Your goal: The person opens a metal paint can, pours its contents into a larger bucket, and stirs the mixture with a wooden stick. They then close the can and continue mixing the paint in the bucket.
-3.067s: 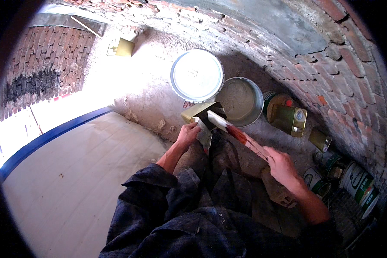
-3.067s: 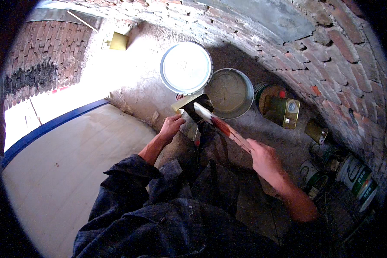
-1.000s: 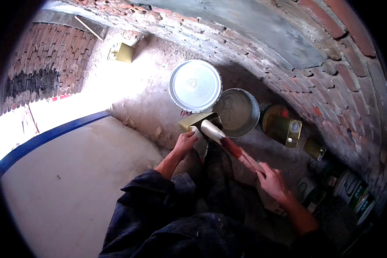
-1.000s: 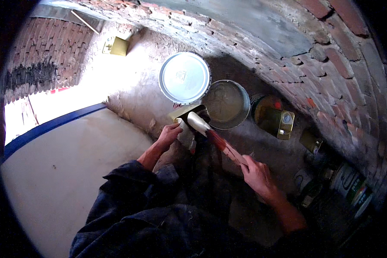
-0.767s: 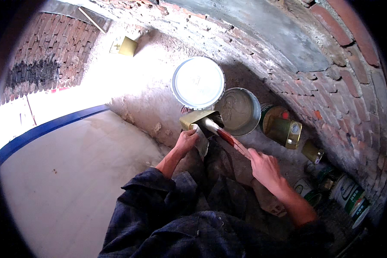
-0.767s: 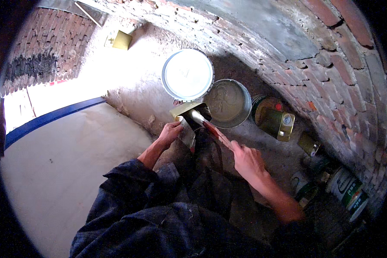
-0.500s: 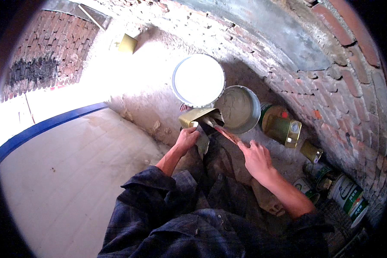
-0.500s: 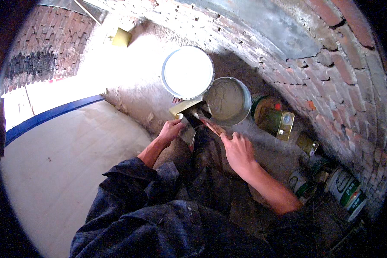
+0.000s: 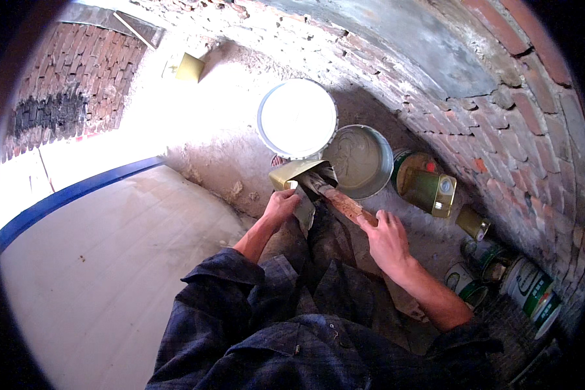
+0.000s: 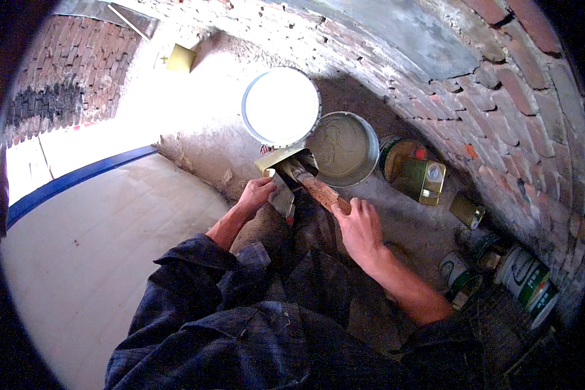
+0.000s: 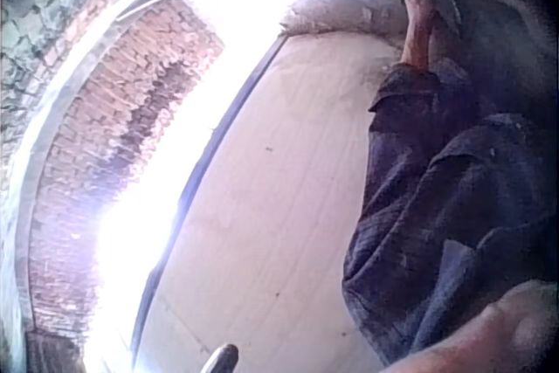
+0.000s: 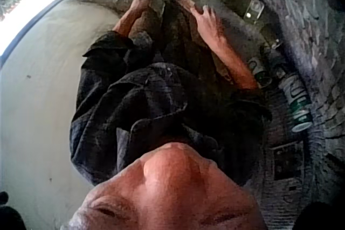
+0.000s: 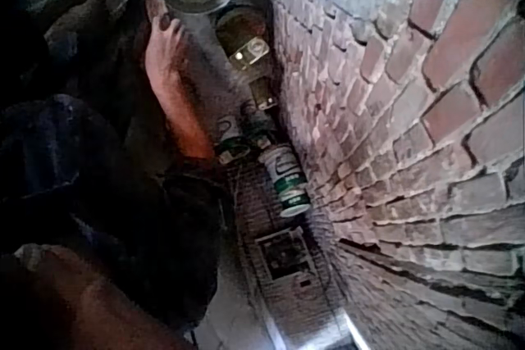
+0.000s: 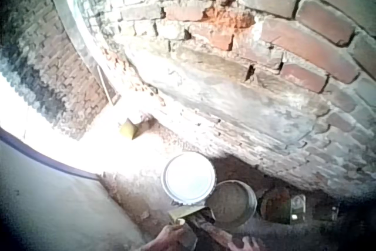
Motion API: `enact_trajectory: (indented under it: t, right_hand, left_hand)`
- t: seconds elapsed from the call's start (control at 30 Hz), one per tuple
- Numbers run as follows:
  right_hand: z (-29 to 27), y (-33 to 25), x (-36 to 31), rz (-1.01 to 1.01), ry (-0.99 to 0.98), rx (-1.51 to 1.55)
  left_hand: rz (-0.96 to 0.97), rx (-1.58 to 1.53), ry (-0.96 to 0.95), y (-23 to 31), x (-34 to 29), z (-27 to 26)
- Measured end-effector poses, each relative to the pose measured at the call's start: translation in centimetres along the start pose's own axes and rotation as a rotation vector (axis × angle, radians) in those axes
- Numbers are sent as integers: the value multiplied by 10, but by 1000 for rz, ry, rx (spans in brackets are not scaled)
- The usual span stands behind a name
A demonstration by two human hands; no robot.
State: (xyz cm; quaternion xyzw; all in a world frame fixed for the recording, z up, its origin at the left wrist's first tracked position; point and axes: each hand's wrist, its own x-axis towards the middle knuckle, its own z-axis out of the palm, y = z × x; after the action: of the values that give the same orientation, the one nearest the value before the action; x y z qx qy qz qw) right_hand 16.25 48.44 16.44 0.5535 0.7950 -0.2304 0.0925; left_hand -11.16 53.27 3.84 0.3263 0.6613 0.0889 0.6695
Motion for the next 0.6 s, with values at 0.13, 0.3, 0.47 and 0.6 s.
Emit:
enact_trajectory:
  t: [0.13,0.3,0.47,0.6]
  right_hand:
    - [4,2,-2,-6,13,2]
    - [0,4,-6,4,21,8]
    - [0,4,-8,-9,28,15]
    - [2,7,-11,-2,34,21]
  left_hand:
    - [16,-8,33,1,-5,1]
    - [14,-11,8,0,-3,4]
    - [31,-52,26,-11,1,3]
    - [7,-12,18,-10,2,3]
